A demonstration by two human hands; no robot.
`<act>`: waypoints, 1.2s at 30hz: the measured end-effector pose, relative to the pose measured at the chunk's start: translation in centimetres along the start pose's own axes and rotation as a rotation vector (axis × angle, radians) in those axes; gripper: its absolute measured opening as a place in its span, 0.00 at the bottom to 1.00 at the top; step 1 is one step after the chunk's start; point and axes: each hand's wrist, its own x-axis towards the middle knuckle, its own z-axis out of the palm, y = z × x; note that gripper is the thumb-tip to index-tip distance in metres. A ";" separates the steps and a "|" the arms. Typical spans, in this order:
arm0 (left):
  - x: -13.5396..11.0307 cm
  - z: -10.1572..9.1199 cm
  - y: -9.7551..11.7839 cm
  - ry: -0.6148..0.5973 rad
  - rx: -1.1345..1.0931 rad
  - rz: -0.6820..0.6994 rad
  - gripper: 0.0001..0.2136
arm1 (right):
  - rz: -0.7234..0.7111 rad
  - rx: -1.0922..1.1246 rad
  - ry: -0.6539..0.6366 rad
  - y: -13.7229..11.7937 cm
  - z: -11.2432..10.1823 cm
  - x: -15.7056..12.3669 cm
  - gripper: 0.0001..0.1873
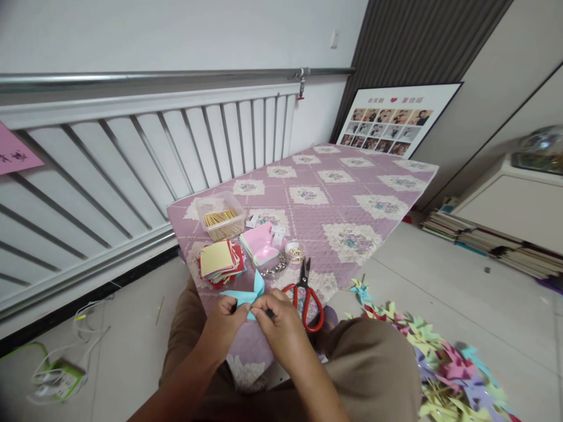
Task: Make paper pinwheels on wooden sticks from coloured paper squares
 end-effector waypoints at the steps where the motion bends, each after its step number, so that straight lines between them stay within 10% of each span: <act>1: -0.1 -0.1 0.2 0.004 0.022 0.013 0.09 | 0.013 0.019 0.001 -0.1 0.0 0.0 0.10; 15: -0.1 -0.5 0.7 -0.026 0.004 0.086 0.08 | 0.185 0.071 0.227 1.1 0.7 0.5 0.14; 23: -0.1 -0.5 0.5 -0.038 -0.012 0.110 0.07 | 0.294 0.496 -0.057 1.7 0.8 0.3 0.11; 36: -0.1 -0.5 0.0 -0.046 -0.008 0.170 0.04 | 0.396 0.648 -0.030 0.9 0.9 0.1 0.15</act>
